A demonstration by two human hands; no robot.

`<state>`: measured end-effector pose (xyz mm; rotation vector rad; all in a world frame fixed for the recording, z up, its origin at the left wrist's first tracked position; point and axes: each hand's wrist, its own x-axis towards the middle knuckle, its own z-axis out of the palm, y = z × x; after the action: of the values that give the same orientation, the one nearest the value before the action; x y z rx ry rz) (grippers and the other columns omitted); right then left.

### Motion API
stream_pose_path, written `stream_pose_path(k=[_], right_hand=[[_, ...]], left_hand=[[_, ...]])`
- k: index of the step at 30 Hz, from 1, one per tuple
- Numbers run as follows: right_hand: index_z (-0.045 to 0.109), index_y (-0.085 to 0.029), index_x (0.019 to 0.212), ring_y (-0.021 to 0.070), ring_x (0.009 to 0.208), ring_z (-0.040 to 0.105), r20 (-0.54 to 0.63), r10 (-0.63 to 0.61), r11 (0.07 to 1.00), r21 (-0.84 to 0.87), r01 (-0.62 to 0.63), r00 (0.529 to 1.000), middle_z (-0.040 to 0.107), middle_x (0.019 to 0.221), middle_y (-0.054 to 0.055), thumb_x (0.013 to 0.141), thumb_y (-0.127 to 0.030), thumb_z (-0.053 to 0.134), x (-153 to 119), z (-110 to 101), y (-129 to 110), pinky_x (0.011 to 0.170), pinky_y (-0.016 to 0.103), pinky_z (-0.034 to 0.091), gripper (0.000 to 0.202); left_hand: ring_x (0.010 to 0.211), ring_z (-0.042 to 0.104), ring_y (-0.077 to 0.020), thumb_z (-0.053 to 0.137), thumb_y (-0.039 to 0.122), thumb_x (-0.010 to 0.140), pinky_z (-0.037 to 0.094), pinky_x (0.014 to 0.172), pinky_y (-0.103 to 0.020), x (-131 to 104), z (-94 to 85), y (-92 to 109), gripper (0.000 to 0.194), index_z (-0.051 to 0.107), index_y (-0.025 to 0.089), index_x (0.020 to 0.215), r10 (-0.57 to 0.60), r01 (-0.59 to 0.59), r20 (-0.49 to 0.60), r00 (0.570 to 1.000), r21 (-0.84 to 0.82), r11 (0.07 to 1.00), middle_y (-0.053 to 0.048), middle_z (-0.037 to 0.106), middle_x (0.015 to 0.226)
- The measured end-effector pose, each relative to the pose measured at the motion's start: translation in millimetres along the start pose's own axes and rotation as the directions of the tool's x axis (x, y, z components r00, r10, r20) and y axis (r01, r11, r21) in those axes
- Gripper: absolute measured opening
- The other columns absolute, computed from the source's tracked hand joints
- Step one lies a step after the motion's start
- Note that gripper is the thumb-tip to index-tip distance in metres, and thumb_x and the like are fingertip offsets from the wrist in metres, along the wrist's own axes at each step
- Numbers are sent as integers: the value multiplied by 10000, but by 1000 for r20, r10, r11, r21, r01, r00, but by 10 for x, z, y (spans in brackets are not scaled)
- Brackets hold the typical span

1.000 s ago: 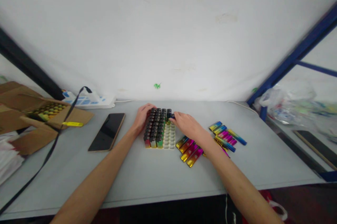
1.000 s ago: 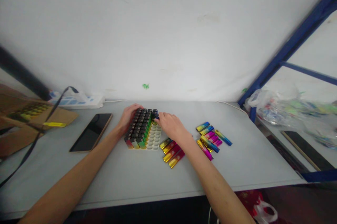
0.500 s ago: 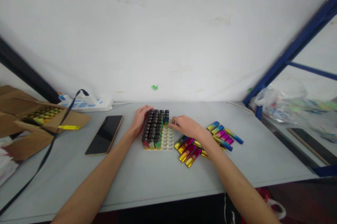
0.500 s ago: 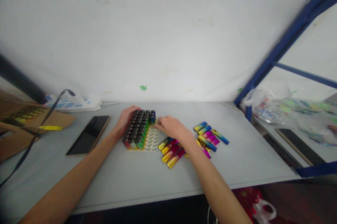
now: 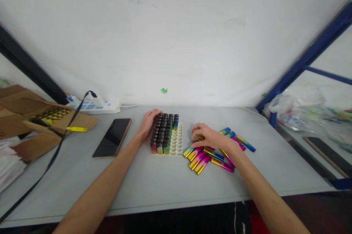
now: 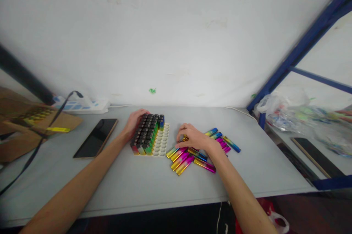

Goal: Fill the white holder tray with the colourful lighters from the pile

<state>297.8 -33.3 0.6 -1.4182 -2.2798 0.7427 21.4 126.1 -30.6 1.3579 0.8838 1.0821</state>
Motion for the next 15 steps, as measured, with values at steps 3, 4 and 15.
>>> stream_pose_path(k=[3, 4, 15], right_hand=[[795, -234, 1044, 270, 1207, 580, 20, -4, 1000, 5, 4, 1000, 651, 1200, 95, 910, -424, 822, -9, -41, -14, 1104, 423, 453, 234], [792, -234, 1047, 273, 1204, 581, 18, -1, 1000, -13, 1, 1000, 650, 1199, 97, 898, -421, 834, -8, -51, -9, 1101, 428, 454, 243], [732, -186, 975, 211, 931, 664, -205, 79, 951, 308, -12, 975, 736, 1032, 69, 880, -515, 799, -33, -89, -7, 826, 338, 517, 349]], left_hand=[[773, 615, -209, 678, 481, 750, 490, 777, -323, 1, -4, -8, 272, 710, 211, 735, -10, 10, 1, 1000, 6, 1000, -10, 690, 772], [771, 615, -208, 679, 480, 750, 490, 775, -322, -1, -4, -8, 272, 709, 210, 736, -12, 12, 1, 1000, 6, 1000, -9, 689, 770], [759, 614, -199, 708, 468, 740, 489, 762, -317, -29, 17, 48, 263, 722, 205, 726, -10, 10, -3, 1000, -23, 1000, -2, 691, 755]])
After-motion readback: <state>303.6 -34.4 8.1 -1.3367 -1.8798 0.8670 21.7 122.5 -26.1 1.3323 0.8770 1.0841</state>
